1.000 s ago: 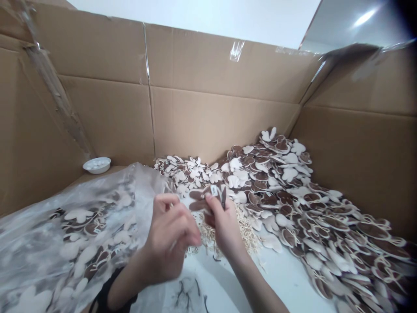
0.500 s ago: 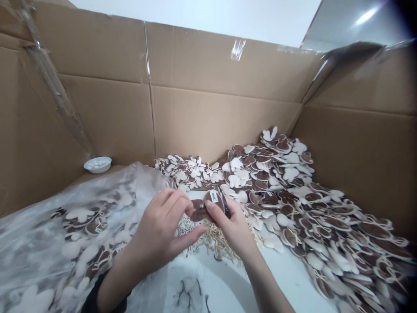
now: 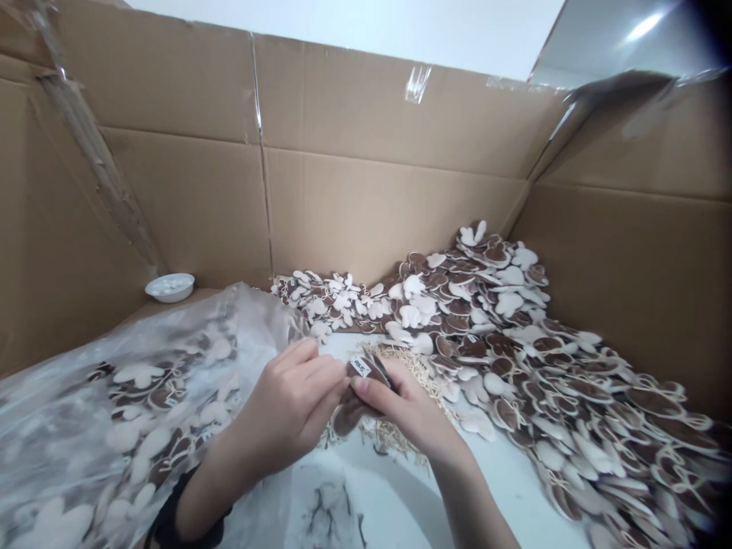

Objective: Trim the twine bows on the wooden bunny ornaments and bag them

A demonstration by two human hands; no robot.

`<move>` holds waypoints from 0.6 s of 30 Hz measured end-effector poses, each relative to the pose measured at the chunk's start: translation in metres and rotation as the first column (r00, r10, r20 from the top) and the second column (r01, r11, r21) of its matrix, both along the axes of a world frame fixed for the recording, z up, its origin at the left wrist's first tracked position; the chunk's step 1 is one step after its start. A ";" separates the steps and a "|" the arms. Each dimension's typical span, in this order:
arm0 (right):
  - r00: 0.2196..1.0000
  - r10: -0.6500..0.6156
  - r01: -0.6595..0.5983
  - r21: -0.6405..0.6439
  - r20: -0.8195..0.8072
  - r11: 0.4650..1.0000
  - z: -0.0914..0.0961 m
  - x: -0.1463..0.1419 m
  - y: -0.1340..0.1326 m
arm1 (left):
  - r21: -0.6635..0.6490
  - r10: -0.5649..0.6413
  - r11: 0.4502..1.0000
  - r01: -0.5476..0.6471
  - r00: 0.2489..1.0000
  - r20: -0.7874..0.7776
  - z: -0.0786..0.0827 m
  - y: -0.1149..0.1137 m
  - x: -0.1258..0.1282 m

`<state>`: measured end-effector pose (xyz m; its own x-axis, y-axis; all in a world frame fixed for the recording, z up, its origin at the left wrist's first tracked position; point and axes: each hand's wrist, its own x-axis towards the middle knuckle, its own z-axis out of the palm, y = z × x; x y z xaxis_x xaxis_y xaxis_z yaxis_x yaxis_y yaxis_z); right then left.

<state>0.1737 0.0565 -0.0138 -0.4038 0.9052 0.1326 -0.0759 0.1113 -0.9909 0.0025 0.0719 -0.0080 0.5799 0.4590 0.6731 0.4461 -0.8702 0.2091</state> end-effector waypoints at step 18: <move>0.907 -0.388 0.371 -0.128 -0.162 0.920 -0.016 -0.011 0.033 | 0.262 -0.343 0.904 0.337 0.939 -0.022 -0.002 -0.019 0.013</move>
